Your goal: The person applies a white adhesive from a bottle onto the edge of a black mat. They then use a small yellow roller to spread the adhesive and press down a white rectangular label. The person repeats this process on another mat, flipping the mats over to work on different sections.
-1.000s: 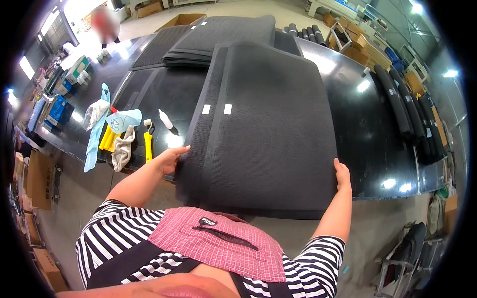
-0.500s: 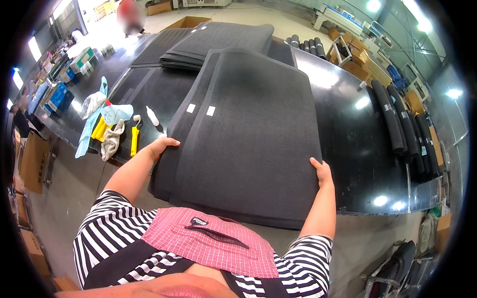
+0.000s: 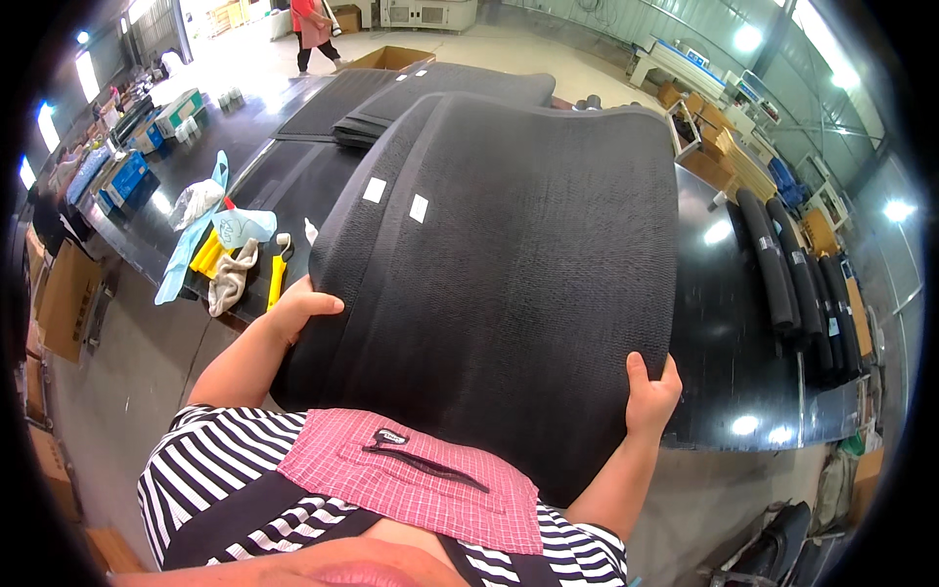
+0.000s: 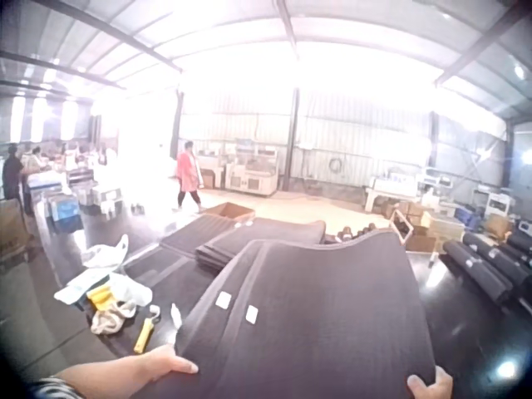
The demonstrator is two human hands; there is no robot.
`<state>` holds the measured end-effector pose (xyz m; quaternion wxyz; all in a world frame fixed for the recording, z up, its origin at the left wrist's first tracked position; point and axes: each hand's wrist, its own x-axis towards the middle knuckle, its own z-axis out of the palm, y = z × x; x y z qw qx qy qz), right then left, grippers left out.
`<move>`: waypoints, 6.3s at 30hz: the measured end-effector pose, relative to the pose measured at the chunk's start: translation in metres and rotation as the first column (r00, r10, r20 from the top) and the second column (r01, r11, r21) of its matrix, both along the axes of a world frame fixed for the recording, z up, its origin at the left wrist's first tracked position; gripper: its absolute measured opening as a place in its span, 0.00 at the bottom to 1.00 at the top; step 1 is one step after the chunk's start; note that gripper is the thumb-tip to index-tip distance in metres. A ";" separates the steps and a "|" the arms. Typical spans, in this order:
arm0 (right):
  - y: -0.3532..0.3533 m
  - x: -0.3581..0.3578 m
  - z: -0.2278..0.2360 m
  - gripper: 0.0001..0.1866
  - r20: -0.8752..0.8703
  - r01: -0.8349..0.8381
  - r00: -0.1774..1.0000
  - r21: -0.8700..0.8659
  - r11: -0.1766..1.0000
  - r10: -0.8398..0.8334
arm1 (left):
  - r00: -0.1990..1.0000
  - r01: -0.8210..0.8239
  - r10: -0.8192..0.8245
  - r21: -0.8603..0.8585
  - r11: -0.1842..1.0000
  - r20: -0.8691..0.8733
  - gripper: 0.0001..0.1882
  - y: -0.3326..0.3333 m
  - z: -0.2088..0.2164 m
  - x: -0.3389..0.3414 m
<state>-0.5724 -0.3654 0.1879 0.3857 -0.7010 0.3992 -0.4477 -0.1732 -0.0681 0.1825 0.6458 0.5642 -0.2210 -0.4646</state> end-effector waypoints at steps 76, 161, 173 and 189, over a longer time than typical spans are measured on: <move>0.640 -0.320 -0.394 0.21 -0.512 0.597 0.021 0.696 -0.400 -0.858 | -0.957 0.001 0.181 0.628 -0.778 0.226 0.25 0.026 -0.206 -0.883; 0.584 -0.427 -0.475 0.46 -0.450 -0.504 -0.864 0.762 -0.407 0.227 | -0.533 0.143 0.513 0.669 -0.730 0.673 0.32 0.120 -0.221 -1.243; 0.589 -0.415 -0.425 0.38 -0.533 -0.423 -0.845 0.724 -0.545 -0.051 | -0.455 0.090 0.666 0.774 -0.626 0.591 0.29 0.178 -0.287 -1.233; 0.613 -0.484 -0.452 0.55 -0.356 -0.304 -0.934 0.833 -0.463 -0.028 | -0.604 0.203 0.355 0.568 -0.797 0.714 0.29 0.150 -0.262 -1.329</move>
